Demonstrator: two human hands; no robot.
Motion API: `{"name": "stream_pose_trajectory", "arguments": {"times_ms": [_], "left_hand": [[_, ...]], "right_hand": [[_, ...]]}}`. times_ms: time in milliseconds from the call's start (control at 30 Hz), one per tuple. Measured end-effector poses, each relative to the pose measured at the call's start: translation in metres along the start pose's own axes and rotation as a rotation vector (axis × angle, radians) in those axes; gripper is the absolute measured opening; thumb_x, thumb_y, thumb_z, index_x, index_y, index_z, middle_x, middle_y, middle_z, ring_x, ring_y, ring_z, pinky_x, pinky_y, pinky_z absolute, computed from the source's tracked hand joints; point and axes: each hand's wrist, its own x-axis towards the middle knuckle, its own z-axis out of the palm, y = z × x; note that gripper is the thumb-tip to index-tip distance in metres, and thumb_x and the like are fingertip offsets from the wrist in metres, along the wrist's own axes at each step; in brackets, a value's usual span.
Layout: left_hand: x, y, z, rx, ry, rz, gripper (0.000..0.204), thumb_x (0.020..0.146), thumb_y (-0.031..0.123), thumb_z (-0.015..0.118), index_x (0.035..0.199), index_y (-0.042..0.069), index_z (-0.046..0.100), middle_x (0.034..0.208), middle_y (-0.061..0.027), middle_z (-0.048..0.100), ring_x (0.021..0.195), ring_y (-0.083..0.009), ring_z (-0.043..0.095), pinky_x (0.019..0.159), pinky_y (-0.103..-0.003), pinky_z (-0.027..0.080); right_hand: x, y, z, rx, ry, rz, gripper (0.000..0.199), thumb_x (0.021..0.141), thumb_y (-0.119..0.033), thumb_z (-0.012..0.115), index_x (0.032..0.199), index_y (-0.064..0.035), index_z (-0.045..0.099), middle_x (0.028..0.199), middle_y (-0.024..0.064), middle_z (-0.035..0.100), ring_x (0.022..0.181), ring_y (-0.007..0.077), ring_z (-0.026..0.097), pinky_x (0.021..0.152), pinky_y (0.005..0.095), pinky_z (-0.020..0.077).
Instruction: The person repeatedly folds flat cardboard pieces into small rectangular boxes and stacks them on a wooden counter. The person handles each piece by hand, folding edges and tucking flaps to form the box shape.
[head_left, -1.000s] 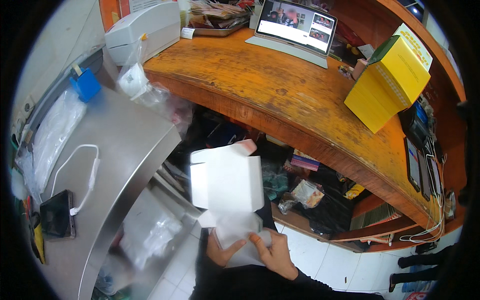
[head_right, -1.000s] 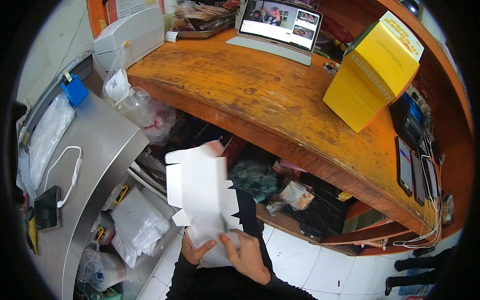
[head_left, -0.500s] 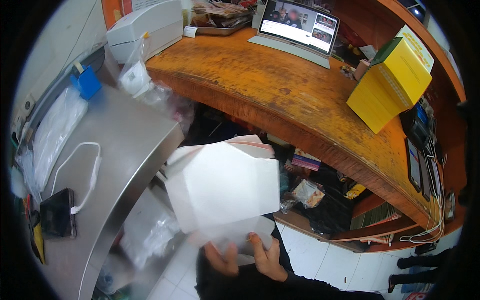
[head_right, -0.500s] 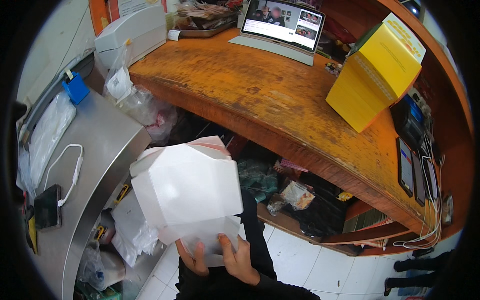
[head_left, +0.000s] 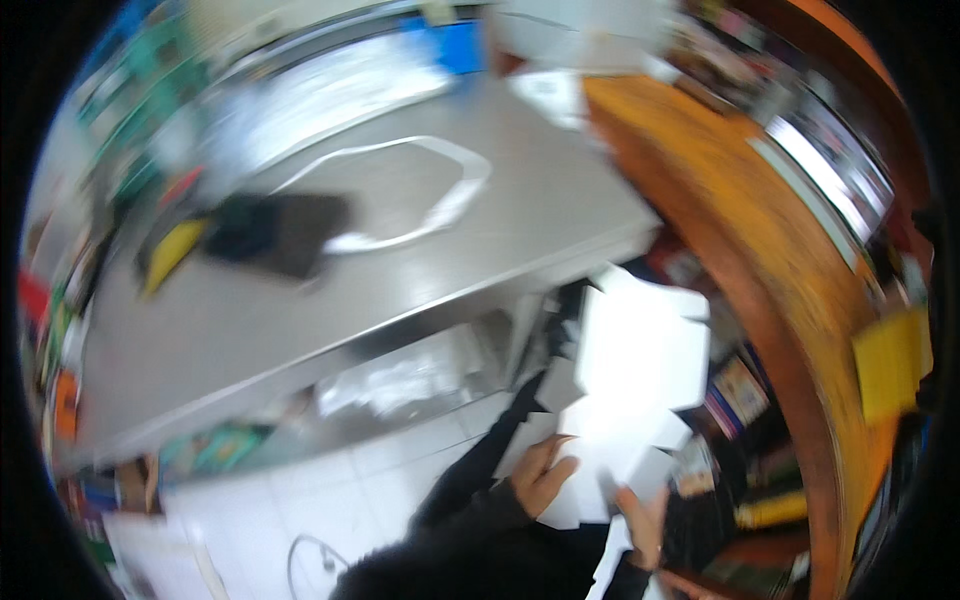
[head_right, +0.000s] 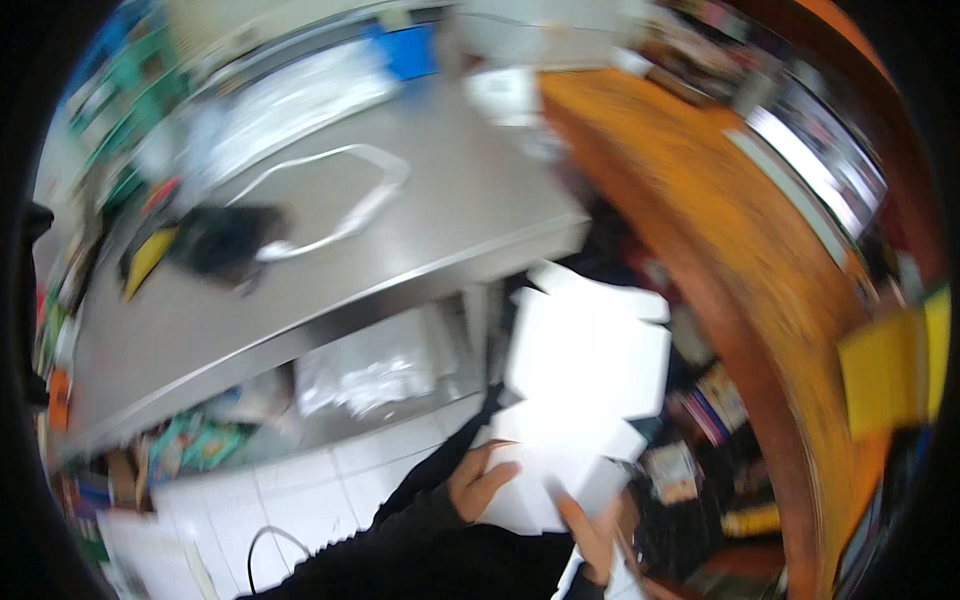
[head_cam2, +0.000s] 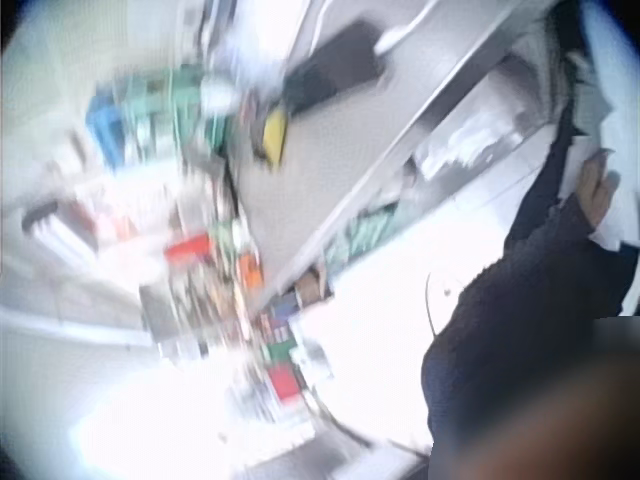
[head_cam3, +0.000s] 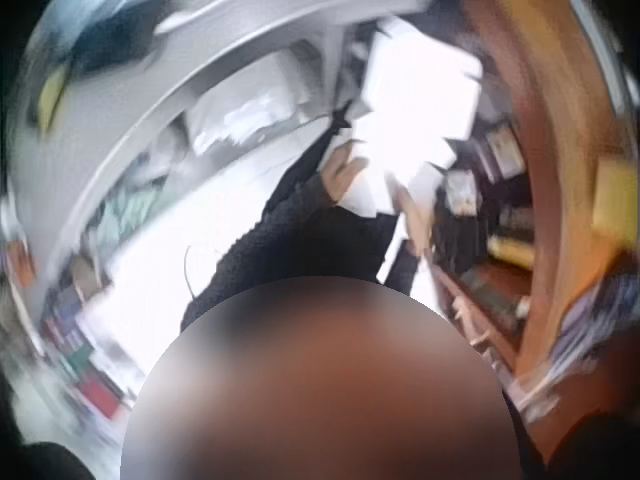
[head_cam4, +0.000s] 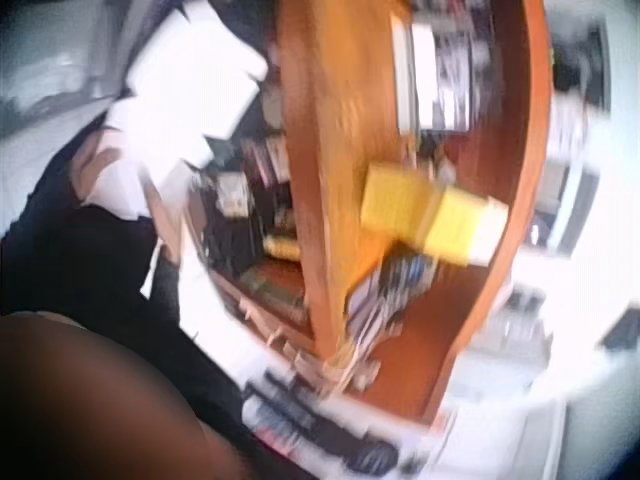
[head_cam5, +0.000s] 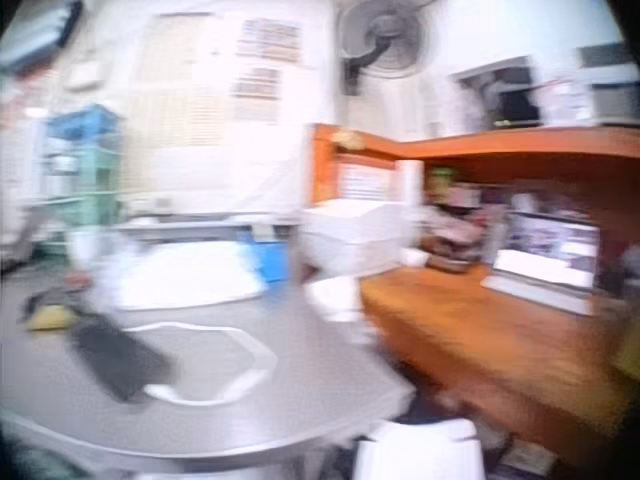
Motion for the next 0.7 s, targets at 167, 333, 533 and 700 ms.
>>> {"name": "stream_pose_trajectory", "arguments": {"times_ms": [167, 333, 533, 700], "left_hand": [[-0.001, -0.005, -0.006, -0.204, -0.212, -0.236, 0.05, 0.09, 0.022, 0.053, 0.135, -0.001, 0.047, 0.117, -0.0128, 0.057, 0.11, -0.0188, 0.05, 0.097, -0.031, 0.039], [-0.011, -0.002, 0.02, -0.329, -0.123, -0.09, 0.06, 0.083, 0.015, 0.052, 0.139, -0.001, 0.039, 0.113, -0.0134, 0.054, 0.103, -0.0196, 0.051, 0.09, -0.032, 0.04], [-0.022, -0.002, 0.04, -0.322, -0.018, 0.095, 0.07, 0.076, 0.018, 0.055, 0.141, -0.001, 0.036, 0.12, -0.0175, 0.049, 0.111, -0.0248, 0.05, 0.099, -0.033, 0.037], [-0.024, 0.015, 0.041, -0.216, -0.215, 0.042, 0.067, 0.081, 0.031, 0.056, 0.137, -0.002, 0.039, 0.128, -0.0214, 0.049, 0.12, -0.0323, 0.049, 0.105, -0.038, 0.034]], "right_hand": [[-0.002, 0.043, -0.069, 0.124, -0.131, 0.147, 0.07, 0.086, -0.023, 0.063, 0.144, 0.0028, 0.033, 0.14, 0.0181, 0.045, 0.127, 0.0306, 0.047, 0.108, 0.0455, 0.0368], [0.014, 0.091, -0.061, 0.185, 0.351, -0.087, 0.068, 0.09, -0.034, 0.059, 0.144, 0.0012, 0.035, 0.142, 0.0178, 0.043, 0.129, 0.0296, 0.045, 0.108, 0.0457, 0.0368], [0.029, 0.079, -0.024, 0.203, 0.613, 0.02, 0.066, 0.097, -0.053, 0.044, 0.142, -0.0043, 0.041, 0.142, 0.0163, 0.043, 0.128, 0.027, 0.045, 0.107, 0.0455, 0.0373], [0.028, 0.068, -0.007, 0.228, 0.521, 0.01, 0.066, 0.097, -0.055, 0.043, 0.141, -0.0055, 0.042, 0.14, 0.0156, 0.044, 0.127, 0.0265, 0.046, 0.106, 0.0449, 0.0382]]}}
